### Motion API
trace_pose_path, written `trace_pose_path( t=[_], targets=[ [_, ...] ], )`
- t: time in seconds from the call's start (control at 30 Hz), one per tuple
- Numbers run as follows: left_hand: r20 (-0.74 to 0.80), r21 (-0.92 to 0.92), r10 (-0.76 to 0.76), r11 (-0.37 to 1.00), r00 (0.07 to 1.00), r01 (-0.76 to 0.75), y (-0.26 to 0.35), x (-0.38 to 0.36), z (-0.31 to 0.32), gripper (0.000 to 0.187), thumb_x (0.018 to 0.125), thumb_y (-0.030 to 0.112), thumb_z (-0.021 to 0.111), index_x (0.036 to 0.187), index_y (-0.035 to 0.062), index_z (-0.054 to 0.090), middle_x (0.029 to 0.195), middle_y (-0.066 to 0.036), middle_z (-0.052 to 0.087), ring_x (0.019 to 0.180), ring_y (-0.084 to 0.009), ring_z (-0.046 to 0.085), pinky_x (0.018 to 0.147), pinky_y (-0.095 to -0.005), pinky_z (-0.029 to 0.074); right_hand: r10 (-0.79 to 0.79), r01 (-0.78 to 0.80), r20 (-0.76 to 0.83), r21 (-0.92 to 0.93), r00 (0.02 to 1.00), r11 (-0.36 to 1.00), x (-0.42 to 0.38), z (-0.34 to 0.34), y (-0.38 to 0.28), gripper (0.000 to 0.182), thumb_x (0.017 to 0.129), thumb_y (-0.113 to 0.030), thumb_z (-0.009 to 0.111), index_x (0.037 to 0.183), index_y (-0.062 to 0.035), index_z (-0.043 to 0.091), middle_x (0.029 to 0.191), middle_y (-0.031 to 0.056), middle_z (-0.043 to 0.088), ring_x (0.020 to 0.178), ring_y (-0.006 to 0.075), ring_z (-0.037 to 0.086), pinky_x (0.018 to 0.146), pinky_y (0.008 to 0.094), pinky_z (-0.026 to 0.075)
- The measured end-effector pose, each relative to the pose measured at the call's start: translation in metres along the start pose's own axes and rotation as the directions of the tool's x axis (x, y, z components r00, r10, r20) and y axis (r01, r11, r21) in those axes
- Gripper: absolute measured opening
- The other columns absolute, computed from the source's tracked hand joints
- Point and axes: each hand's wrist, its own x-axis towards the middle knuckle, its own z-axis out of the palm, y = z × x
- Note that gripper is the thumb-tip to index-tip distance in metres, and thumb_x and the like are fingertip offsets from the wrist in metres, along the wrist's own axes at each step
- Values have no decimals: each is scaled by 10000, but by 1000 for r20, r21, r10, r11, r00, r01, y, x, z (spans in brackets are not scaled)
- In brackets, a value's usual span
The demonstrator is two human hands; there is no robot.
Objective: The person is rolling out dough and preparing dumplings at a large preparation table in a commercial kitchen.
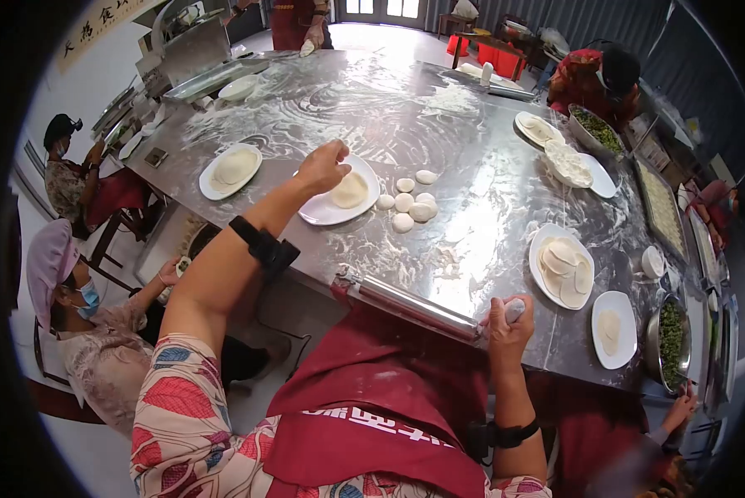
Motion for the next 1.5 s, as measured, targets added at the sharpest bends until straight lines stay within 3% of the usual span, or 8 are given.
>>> trace_pose_path(
  t=[0.2,0.3,0.53,0.67,0.77,0.83,0.93,1.5],
  targets=[
    [222,163,345,909,912,-384,24,-6,60,199,808,114,574,988,66,643,1021,-121,633,1042,-308,556,872,-403,450,-55,55,7,-32,998,998,1,-1,2,148,892,-59,597,884,-62,450,611,24,533,505,81,531,451,214,401],
    [419,286,325,839,848,-463,31,6,79,186,816,126,555,960,63,654,1006,-128,631,1021,-326,557,858,-420,451,4,-4,13,3,1000,1000,0,-2,0,154,890,-57,599,872,-65,446,615,23,537,506,82,535,456,216,413],
    [494,340,304,795,814,-503,33,15,79,165,751,81,578,890,45,660,936,-173,618,1006,-352,555,825,-435,458,-45,45,9,-11,999,999,2,-1,3,168,889,-62,605,868,-68,439,610,22,538,513,82,538,457,223,419],
    [316,247,501,777,806,-579,33,6,86,170,710,86,628,873,38,612,881,-176,606,908,-341,586,802,-421,467,-15,15,24,1,1000,1000,-2,-3,-2,175,888,-78,616,879,-62,441,612,28,548,523,83,544,464,222,426],
    [283,-56,403,913,871,-404,75,-24,77,213,695,114,671,860,22,572,853,-190,606,836,-348,598,744,-406,476,-28,29,21,-26,999,999,-5,-4,-5,178,882,-86,625,873,-53,450,610,30,555,514,84,542,460,228,429],
    [362,-471,390,860,847,-195,94,-46,91,293,714,159,700,939,10,586,839,-127,639,792,-223,615,692,-340,480,-19,19,-1,-39,1000,999,-3,-1,-7,178,874,-85,631,864,-50,457,606,30,557,510,87,543,458,234,430],
    [652,-325,350,931,672,-169,119,-82,108,221,731,155,704,909,28,675,821,-114,680,776,-192,639,702,-317,494,-5,4,-18,-53,1000,999,8,1,-2,172,863,-84,637,843,-47,471,597,31,558,507,90,547,457,240,430],
    [640,-351,333,928,692,-122,118,-88,114,147,764,117,642,854,1,648,759,-108,654,715,-210,625,663,-341,487,0,2,17,-119,1000,993,29,1,-2,197,842,-114,643,852,-14,474,613,70,576,498,122,561,457,284,453]
  ],
)
